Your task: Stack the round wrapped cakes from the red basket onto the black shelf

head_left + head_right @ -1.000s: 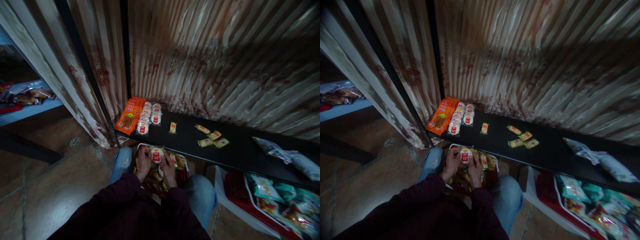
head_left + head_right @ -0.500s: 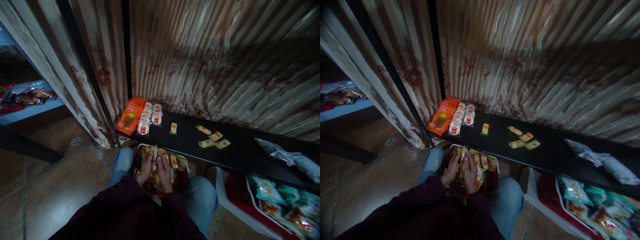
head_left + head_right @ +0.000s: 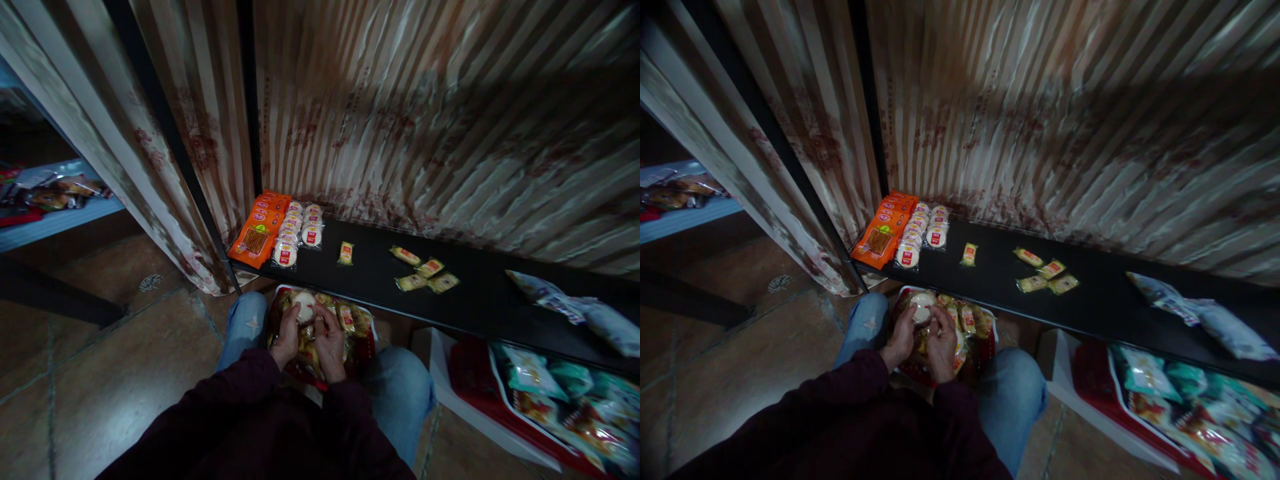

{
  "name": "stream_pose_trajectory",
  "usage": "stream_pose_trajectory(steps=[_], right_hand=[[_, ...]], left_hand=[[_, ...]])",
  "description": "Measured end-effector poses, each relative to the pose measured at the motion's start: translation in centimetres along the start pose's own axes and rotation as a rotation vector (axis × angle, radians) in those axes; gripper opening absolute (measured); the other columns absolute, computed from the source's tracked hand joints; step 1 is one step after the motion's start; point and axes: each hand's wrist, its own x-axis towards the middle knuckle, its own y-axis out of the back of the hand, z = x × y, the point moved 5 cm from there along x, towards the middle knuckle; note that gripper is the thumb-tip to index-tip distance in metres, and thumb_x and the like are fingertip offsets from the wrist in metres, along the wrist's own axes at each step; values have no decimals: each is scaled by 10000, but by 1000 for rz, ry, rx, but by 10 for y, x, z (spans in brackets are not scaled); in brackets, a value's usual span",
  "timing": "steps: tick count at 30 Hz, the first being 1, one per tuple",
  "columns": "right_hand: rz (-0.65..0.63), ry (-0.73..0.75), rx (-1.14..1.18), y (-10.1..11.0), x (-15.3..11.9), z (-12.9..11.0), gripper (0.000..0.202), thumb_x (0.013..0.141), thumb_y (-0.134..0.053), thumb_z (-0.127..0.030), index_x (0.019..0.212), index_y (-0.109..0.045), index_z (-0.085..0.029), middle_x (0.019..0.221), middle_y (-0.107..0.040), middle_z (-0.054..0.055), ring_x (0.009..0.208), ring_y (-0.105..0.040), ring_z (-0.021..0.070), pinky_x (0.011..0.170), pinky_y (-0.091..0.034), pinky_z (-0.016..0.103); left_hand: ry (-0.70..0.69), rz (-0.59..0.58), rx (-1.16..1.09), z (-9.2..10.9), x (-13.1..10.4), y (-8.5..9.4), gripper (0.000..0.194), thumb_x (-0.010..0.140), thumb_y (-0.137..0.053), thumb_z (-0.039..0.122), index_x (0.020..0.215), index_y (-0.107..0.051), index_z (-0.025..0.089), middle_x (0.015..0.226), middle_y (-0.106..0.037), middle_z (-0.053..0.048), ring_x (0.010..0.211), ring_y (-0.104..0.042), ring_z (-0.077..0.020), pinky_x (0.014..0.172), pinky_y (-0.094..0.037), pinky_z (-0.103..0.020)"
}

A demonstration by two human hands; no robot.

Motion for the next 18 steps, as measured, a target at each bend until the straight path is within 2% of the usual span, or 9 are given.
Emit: stream_pose_trajectory(steps=[4,9,12,18], right_hand=[[47,-49,-33,5,1,7,328,820,-493,-369,1023,-682,-193,1083,-668,90,1021,-587,214,950,-443,387],[49,-12,-139,9,2,9,317,802,-484,-375,960,-702,-208,997,-668,77,966,-582,220,921,-449,385],[43,22,-243,9,2,6,330,808,-463,-382,937,-710,-205,1000,-648,90,949,-575,229,891,-462,393],[-1,123,-343,4,-3,-4,337,852,-443,-367,992,-705,-209,1061,-659,102,1040,-555,247,969,-418,434]], left_hand=[[34,23,-83,-4,1,0,399,683,-679,436,941,-667,133,993,-719,-96,996,-652,-240,888,-500,-341],[95,37,-142,-5,1,-3,400,706,-661,435,960,-649,127,987,-718,-104,976,-664,-244,858,-516,-349],[85,44,-123,-6,1,-2,398,699,-674,431,954,-650,126,992,-716,-105,976,-662,-242,852,-519,-346],[45,21,-19,-9,0,0,398,692,-674,475,921,-666,149,1010,-706,-94,1014,-648,-232,879,-516,-343]])
